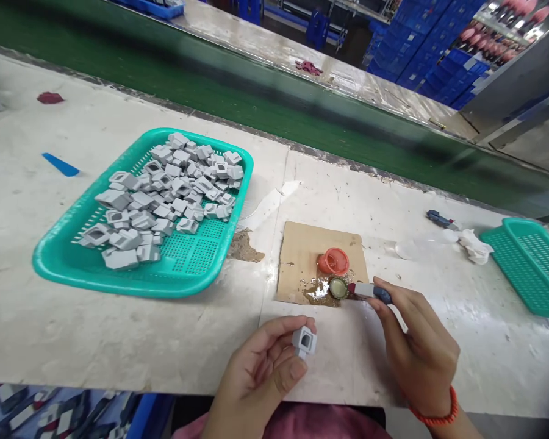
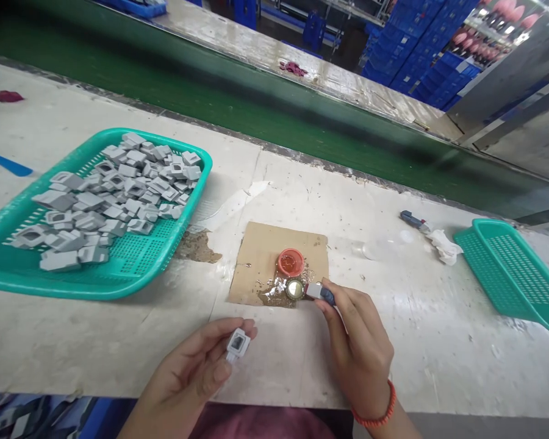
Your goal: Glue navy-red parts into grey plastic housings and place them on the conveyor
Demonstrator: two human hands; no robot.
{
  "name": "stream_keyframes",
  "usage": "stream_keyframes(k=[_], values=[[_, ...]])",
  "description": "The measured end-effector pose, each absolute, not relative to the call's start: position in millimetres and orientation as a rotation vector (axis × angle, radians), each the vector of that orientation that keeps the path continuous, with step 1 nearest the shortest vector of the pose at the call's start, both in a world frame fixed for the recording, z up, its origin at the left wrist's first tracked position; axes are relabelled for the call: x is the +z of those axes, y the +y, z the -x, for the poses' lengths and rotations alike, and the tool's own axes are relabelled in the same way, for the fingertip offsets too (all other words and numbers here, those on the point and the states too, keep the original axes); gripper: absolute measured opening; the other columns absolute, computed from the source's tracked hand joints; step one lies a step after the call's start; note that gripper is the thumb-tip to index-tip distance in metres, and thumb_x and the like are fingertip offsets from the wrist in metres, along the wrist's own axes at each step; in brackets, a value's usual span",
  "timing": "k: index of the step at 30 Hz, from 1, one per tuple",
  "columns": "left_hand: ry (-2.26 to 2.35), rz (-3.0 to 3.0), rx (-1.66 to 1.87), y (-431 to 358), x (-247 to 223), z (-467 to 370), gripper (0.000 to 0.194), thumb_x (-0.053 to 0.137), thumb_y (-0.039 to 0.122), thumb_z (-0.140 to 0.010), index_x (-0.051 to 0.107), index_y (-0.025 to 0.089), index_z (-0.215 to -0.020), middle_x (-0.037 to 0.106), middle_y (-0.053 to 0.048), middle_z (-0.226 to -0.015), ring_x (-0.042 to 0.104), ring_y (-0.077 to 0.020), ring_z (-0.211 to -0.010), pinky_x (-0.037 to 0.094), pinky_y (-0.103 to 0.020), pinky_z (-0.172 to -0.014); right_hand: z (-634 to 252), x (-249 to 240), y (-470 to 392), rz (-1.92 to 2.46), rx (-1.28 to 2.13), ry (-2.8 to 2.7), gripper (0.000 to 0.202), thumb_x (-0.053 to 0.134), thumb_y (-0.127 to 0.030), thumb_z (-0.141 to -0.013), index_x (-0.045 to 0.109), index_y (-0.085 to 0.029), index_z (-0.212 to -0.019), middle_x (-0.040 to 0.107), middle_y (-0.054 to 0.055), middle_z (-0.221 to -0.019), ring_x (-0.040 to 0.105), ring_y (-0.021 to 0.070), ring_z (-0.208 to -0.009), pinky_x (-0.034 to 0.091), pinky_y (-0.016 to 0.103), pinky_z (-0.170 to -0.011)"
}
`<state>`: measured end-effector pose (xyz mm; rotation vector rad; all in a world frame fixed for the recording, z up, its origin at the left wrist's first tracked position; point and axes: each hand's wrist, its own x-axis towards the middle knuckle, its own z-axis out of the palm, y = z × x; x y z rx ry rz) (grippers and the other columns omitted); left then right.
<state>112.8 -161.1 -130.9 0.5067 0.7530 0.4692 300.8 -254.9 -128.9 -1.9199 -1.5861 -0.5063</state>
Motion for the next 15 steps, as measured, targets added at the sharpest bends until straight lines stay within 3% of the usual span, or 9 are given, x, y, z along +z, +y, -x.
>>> stream_keyframes(k=[4,9,15], values=[[0.745,-0.496,0.479,-160,-129,-113,0.026,0.084,0.031,-0.061,0.077,0.028,-0.085,0.078,0.002,-0.088,0.067,-0.0079,-0.077,0.049,-0.012,-0.073,-284,-125,-260,1.92,-0.354,-1.377,0.035,0.064,-0.007,-0.081,0.061,-0.02,-0.114,0.067,0.003,-0.097,0.064,0.0139,-0.085,0.053,0.024,-0.075],[0.776,-0.528,0.529,-162,-129,-114,0.026,0.087,0.028,-0.057,0.077,0.027,-0.082,0.077,0.003,-0.081,0.065,-0.0073,-0.072,0.049,-0.011,-0.068,-245,-123,-271,1.845,-0.095,-0.943,0.03,0.07,-0.019,-0.078,0.066,-0.025,-0.107,0.07,-0.001,-0.089,0.068,0.0122,-0.073,0.056,0.016,-0.065],[0.779,-0.521,0.506,-164,-128,-113,0.029,0.087,0.031,-0.055,0.077,0.026,-0.082,0.077,0.001,-0.087,0.068,-0.0129,-0.081,0.051,-0.017,-0.075,-235,-127,-272,1.848,0.021,-0.947,0.028,0.073,-0.02,-0.075,0.069,-0.027,-0.102,0.072,-0.002,-0.089,0.069,0.0131,-0.073,0.057,0.017,-0.066]])
